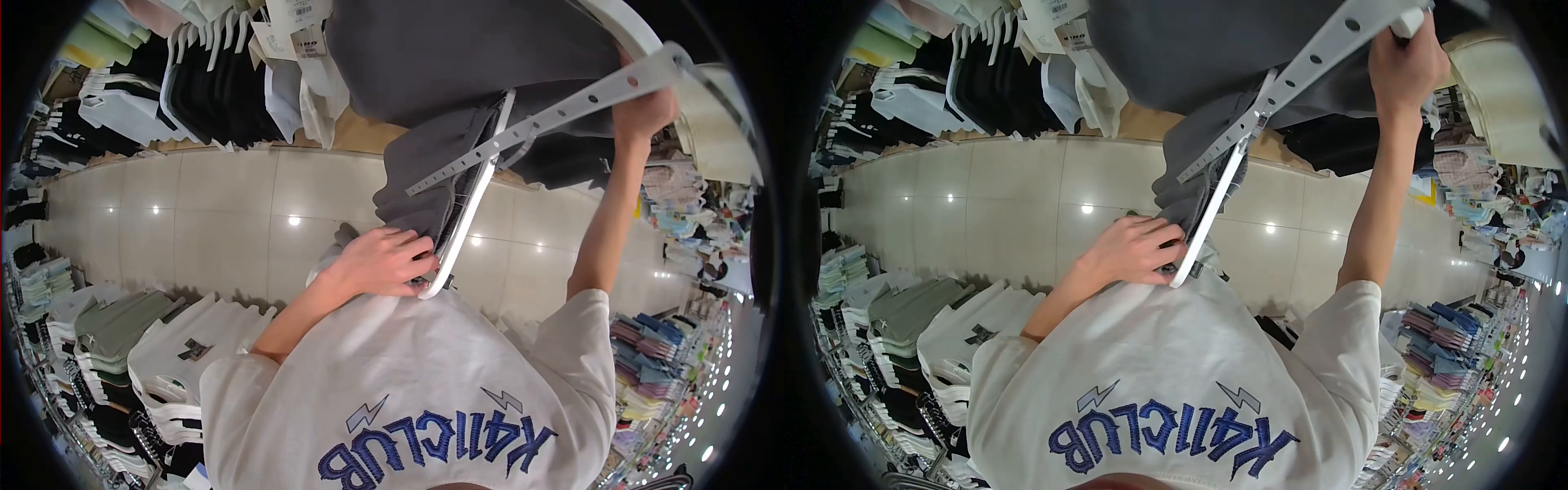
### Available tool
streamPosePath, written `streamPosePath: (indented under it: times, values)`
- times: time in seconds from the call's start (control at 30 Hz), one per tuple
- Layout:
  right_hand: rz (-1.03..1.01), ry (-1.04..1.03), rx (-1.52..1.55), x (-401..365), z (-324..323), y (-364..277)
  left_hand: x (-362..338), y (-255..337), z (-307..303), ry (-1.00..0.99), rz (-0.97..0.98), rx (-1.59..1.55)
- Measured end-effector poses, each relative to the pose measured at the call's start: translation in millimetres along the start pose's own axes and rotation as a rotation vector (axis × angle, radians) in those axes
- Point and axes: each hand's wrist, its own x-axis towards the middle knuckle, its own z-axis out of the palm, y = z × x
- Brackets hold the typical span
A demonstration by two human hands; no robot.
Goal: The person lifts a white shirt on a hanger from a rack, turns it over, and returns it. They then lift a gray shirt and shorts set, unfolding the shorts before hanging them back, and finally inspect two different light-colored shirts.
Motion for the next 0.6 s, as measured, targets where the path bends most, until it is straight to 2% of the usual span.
streamPosePath:
  times: [0.07,0.13,0.2,0.23,0.27,0.3,0.33,0.4,0.43,0.47,0.5,0.53,0.6]
  values:
    - [0.051,-0.024,-0.109,14.0,-4.7,-32.7,-3.5,-3.3,3.2,-0.02,-0.011,-0.017]
    - [0.016,-0.015,-0.066,7.4,-3.1,-13.7,-7.6,-6.5,3.8,-0.02,-0.036,-0.033]
    - [-0.003,-0.135,0.001,-1.8,-4.9,9.9,-10.5,-11.4,0.4,-0.021,-0.058,-0.049]
    - [0.028,-0.208,-0.07,-5.0,-5.1,13.6,-11.0,-14.7,-3.7,-0.002,-0.108,-0.045]
    - [0.026,-0.207,-0.072,-9.1,-4.2,15.0,-11.8,-18.7,-8.4,0.015,-0.158,-0.041]
    - [0.102,-0.236,-0.061,-5.1,-4.2,0.9,-13.9,-23.2,-13.8,0.034,-0.236,-0.081]
    - [0.178,-0.265,-0.05,-1.3,-5.4,-11.5,-17.0,-30.1,-15.4,0.035,-0.232,-0.08]
    - [0.241,-0.326,-0.033,6.5,-11.5,-33.5,-23.9,-45.5,-15.3,0.229,-0.484,-0.184]
    - [0.323,-0.346,0.026,14.7,-14.1,-50.2,-25.9,-50.6,-16.8,0.229,-0.481,-0.183]
    - [0.405,-0.363,0.086,19.8,-14.4,-59.5,-27.1,-55.7,-18.8,0.267,-0.663,-0.241]
    - [0.368,-0.351,0.123,19.4,-14.4,-60.9,-28.3,-61.3,-19.7,0.302,-0.844,-0.3]
    - [0.37,-0.35,0.12,19.9,-15.9,-63.6,-29.6,-69.8,-17.8,0.299,-0.841,-0.3]
    - [0.397,-0.409,0.107,23.2,-21.1,-71.0,-31.2,-89.3,-14.5,0.48,-0.772,-0.363]
